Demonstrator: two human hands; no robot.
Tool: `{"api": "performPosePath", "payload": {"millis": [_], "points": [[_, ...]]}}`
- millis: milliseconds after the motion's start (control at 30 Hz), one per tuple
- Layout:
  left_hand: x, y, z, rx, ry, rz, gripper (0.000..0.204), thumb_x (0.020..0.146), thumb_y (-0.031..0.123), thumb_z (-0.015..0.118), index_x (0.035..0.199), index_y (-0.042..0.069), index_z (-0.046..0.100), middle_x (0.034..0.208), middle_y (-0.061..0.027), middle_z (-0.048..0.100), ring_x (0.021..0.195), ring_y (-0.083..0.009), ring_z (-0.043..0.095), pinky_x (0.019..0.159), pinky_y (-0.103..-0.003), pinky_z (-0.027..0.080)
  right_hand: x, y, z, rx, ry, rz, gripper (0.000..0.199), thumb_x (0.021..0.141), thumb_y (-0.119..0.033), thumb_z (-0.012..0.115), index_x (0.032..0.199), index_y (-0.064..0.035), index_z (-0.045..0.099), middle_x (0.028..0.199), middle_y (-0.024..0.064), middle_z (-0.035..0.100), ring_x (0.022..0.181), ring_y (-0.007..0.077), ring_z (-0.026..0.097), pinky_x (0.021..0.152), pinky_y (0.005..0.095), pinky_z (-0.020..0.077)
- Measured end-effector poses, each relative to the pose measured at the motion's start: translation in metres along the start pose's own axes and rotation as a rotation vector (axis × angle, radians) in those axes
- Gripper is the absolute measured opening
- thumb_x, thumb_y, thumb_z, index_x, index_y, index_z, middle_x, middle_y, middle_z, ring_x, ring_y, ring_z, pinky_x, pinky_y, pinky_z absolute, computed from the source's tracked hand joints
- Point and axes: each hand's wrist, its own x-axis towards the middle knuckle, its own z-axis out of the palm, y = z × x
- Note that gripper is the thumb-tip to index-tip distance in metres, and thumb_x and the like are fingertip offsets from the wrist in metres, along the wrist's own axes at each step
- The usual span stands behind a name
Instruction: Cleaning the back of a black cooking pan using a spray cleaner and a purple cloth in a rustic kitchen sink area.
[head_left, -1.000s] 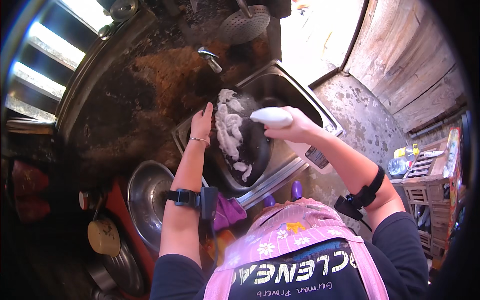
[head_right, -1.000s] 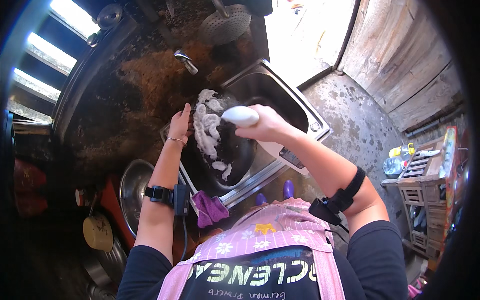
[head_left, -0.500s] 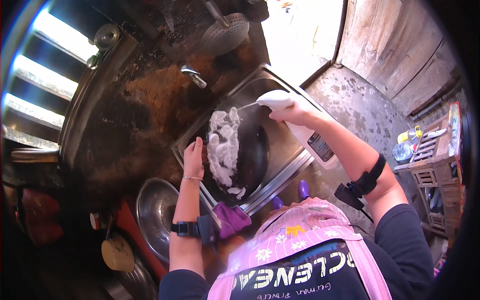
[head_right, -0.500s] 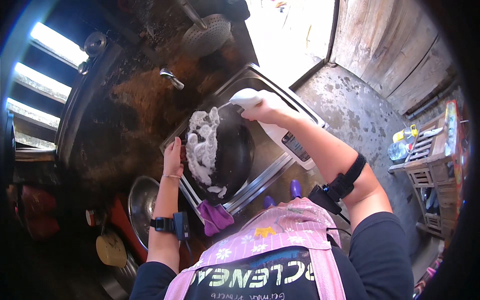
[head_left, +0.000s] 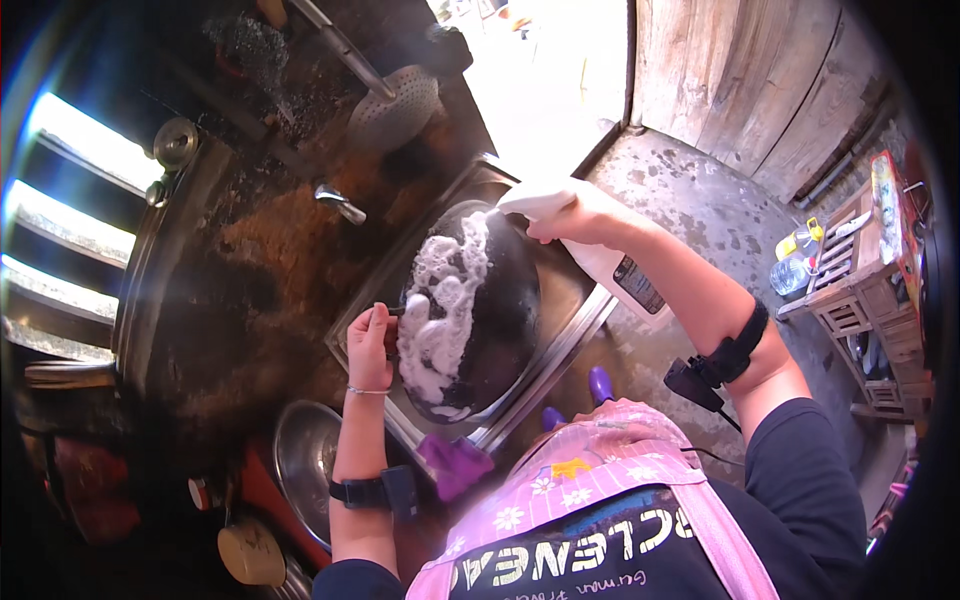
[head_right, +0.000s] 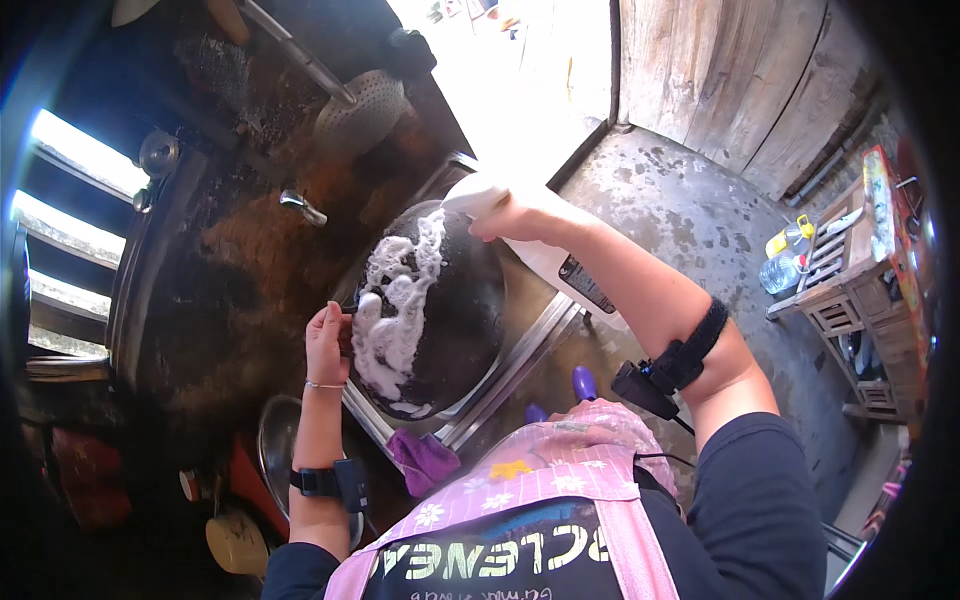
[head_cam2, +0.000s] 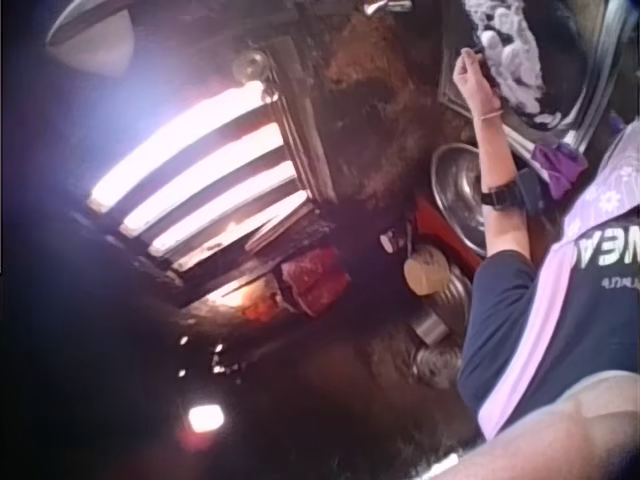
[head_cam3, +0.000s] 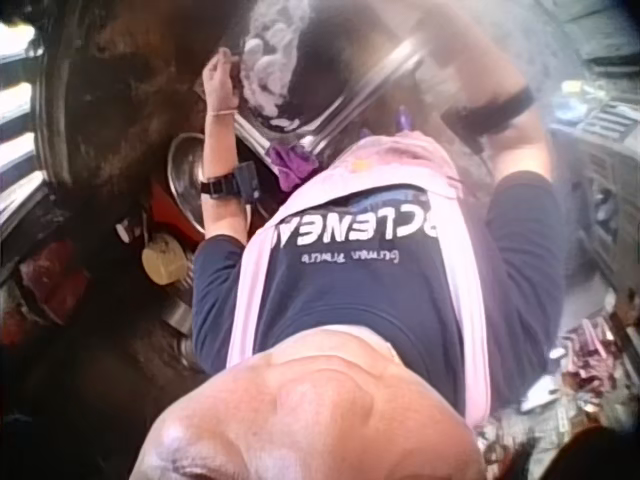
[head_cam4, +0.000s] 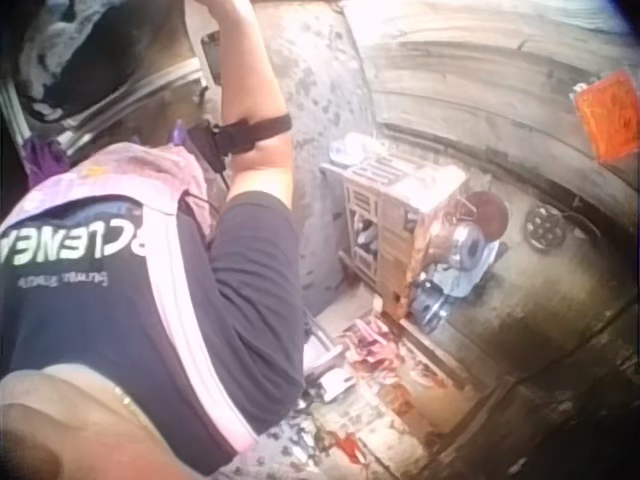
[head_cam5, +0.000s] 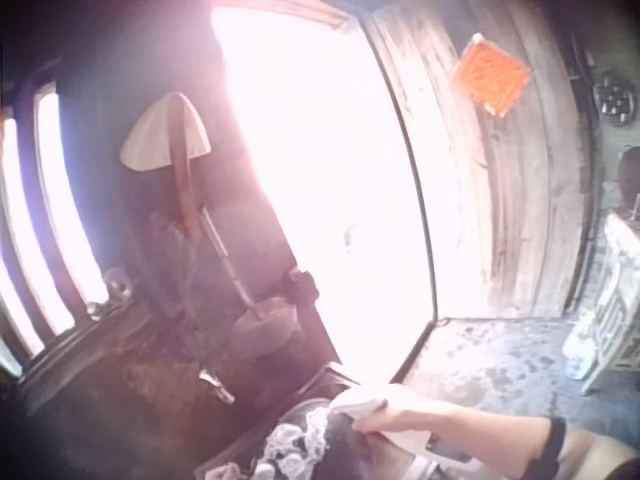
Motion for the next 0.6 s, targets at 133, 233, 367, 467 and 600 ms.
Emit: {"api": "performPosePath", "payload": {"millis": [133, 233, 367, 467, 600], "points": [[0.007, -0.013, 0.011, -0.054, -0.041, 0.011, 0.026, 0.084, 0.031, 0.055, 0.072, 0.008, 0.056, 0.065, -0.0017, 0.060, 0.050, -0.0069, 0.054, 0.044, -0.020, 0.040, -0.009, -0.001, -0.002, 0.096, -0.049, -0.128, 0.033, 0.062, -0.016, 0.068, 0.093, -0.0059, 0.061, 0.077, 0.0027, 0.060, 0.075, 0.0117, 0.054, 0.070, 0.0261, 0.0434], [0.010, -0.023, 0.012, -0.027, -0.053, 0.002, 0.025, 0.083, 0.030, 0.056, 0.073, 0.007, 0.057, 0.065, -0.0013, 0.060, 0.051, -0.0074, 0.055, 0.046, -0.020, 0.041, -0.015, -0.016, 0.002, -0.022, -0.041, -0.120, 0.037, 0.066, -0.010, 0.068, 0.102, -0.0055, 0.057, 0.086, 0.0028, 0.060, 0.082, 0.0114, 0.054, 0.075, 0.0258, 0.0424], [0.020, -0.043, 0.004, -0.039, -0.102, -0.009, 0.024, 0.083, 0.029, 0.057, 0.074, 0.007, 0.057, 0.067, -0.0009, 0.060, 0.055, -0.0067, 0.055, 0.050, -0.020, 0.043, -0.014, -0.017, -0.011, -0.116, -0.014, -0.073, 0.039, 0.066, -0.011, 0.067, 0.104, -0.0060, 0.057, 0.087, 0.0034, 0.060, 0.082, 0.0123, 0.053, 0.075, 0.0262, 0.0422], [0.015, -0.042, 0.003, -0.072, -0.100, -0.012, 0.021, 0.084, 0.027, 0.056, 0.078, 0.006, 0.058, 0.068, -0.0008, 0.060, 0.057, -0.0062, 0.054, 0.052, -0.021, 0.044, -0.014, -0.016, -0.001, -0.053, -0.059, -0.181, 0.041, 0.066, -0.011, 0.066, 0.105, -0.0069, 0.057, 0.089, 0.0048, 0.060, 0.083, 0.0133, 0.053, 0.076, 0.0264, 0.0420], [0.015, -0.043, -0.002, -0.041, -0.047, -0.002, 0.024, 0.084, 0.032, 0.054, 0.076, 0.009, 0.057, 0.069, -0.0016, 0.062, 0.055, -0.0086, 0.057, 0.049, -0.022, 0.044, -0.004, -0.021, 0.009, -0.172, -0.119, -0.140, 0.039, 0.066, -0.011, 0.065, 0.105, -0.0072, 0.057, 0.090, 0.0062, 0.061, 0.082, 0.0133, 0.054, 0.076, 0.0265, 0.0422]]}}
